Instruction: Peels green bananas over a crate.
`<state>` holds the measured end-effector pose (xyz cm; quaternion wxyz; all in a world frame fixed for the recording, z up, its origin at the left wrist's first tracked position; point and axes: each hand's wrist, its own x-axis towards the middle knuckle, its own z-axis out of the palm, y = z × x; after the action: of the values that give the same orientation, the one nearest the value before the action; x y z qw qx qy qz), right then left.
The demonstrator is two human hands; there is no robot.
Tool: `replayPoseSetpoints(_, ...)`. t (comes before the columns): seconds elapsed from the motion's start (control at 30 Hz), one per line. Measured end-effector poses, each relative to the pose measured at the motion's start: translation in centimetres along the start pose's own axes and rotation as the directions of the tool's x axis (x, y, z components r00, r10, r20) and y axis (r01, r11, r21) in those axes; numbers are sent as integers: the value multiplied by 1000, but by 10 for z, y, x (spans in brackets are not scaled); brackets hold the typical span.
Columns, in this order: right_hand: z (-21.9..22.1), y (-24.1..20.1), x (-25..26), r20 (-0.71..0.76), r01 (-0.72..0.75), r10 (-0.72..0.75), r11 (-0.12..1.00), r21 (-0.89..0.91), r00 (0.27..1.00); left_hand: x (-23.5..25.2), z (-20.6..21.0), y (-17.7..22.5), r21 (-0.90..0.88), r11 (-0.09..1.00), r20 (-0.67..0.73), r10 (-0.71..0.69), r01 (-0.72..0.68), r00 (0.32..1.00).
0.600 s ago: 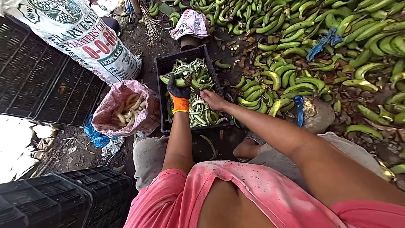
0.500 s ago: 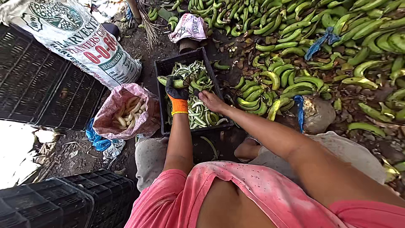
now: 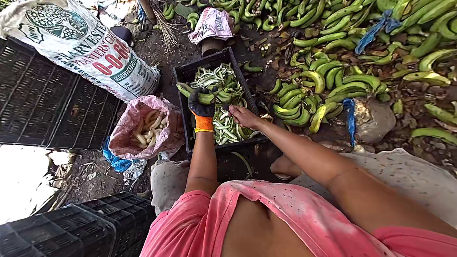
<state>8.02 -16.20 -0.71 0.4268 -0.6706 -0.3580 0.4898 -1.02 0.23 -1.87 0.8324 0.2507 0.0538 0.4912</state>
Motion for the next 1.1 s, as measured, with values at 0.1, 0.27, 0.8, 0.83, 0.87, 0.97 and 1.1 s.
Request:
replayPoseSetpoints(0.1, 3, 6, 3, -38, 18, -17, 999, 27, 999, -8, 9, -1, 43, 998, 16, -39, 38, 999)
replayPoseSetpoints(0.27, 16, -43, -52, -47, -199, 202, 979, 54, 978, -23, 8, 7, -32, 998, -37, -54, 52, 998)
replayPoseSetpoints(0.8, -25, 34, -4, 285, 443, -343, 756, -482, 895, -72, 17, 76, 598, 696, -208, -344, 398, 915)
replayPoseSetpoints(0.83, -27, 32, -5, 297, 471, -365, 705, -531, 882, -73, 12, 74, 600, 687, -225, -347, 410, 911)
replayPoseSetpoints(0.87, -27, 29, -6, 299, 490, -389, 665, -564, 872, -72, 9, 70, 596, 681, -263, -335, 425, 905)
replayPoseSetpoints(0.97, -20, 31, -7, 229, 480, -438, 636, -605, 869, -76, 4, 59, 535, 706, -302, -353, 464, 885)
replayPoseSetpoints(1.1, -22, 35, 9, -5, 316, -418, 695, -645, 909, -91, 11, 40, 604, 667, -258, -354, 436, 899)
